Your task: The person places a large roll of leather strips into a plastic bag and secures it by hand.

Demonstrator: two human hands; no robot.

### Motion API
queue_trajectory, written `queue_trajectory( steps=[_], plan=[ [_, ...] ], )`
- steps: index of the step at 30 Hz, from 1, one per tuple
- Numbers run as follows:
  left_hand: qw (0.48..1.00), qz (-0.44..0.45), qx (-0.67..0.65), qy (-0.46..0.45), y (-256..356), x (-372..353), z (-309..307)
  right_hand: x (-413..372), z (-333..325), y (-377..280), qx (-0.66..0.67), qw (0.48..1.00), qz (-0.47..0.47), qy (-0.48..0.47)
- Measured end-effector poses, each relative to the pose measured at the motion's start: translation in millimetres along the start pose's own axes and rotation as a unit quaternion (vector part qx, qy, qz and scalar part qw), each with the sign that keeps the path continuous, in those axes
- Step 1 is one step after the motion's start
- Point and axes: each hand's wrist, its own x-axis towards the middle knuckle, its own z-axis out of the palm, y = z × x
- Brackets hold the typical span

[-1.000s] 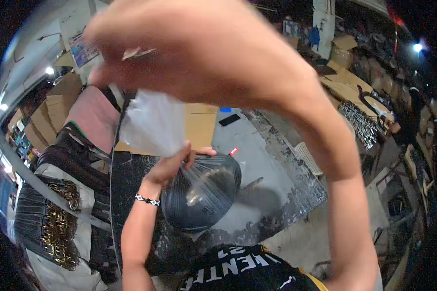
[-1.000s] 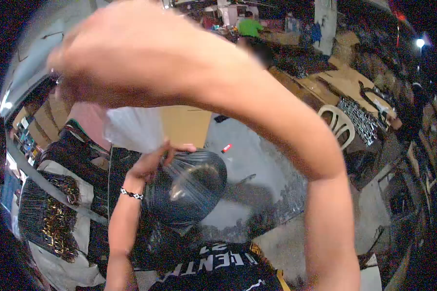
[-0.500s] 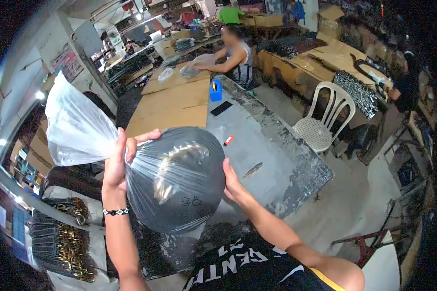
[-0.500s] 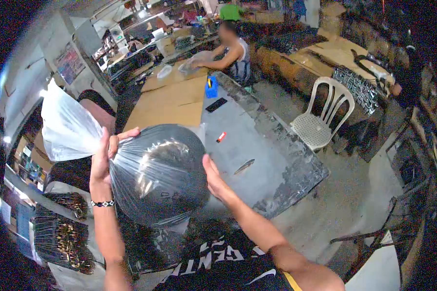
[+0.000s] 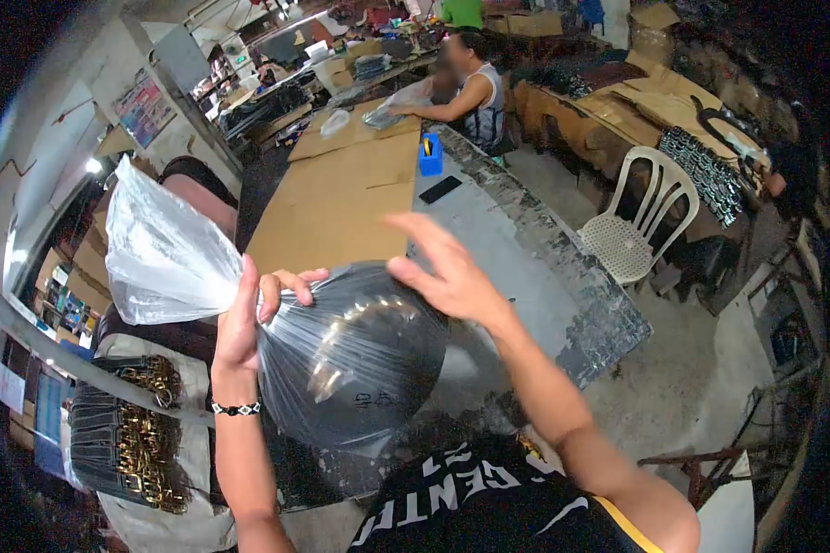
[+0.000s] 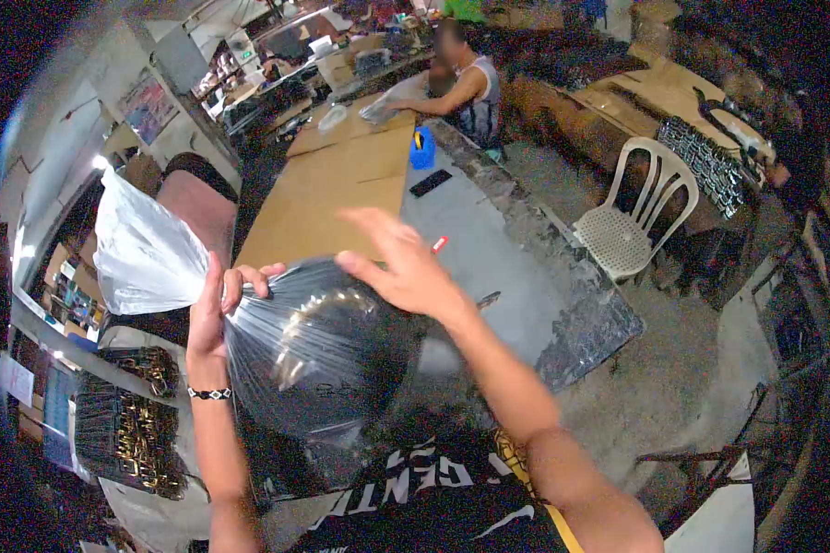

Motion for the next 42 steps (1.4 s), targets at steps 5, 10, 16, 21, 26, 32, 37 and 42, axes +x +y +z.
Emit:
queue_trajectory(
  steps=[5,10,16,21,26,32,37,42],
  plan=[
    [0.993,0.008,0.093,-0.071,2,0,15,15,17,-6,0.268,0.904,0.028,-0.333],
    [0.959,0.076,0.215,-0.17,23,-4,17,27,27,-8,0.301,0.893,-0.009,-0.335],
    [0.987,0.12,0.017,-0.102,32,11,46,36,18,-23,0.355,0.888,0.032,-0.29],
    [0.981,0.154,-0.047,-0.109,34,5,37,9,0,14,0.592,0.731,0.211,-0.265],
    [0.983,0.15,-0.047,-0.098,29,6,36,-26,15,8,0.581,0.72,0.292,-0.242],
    [0.991,0.101,-0.059,-0.072,26,12,28,-32,21,12,0.605,0.667,0.358,-0.246],
    [0.992,0.084,-0.085,-0.047,39,25,18,-78,14,40,0.463,0.843,0.27,-0.047],
    [0.986,0.084,-0.136,0.057,48,48,-1,-136,20,-1,0.021,0.994,0.001,-0.105]
  ],
)
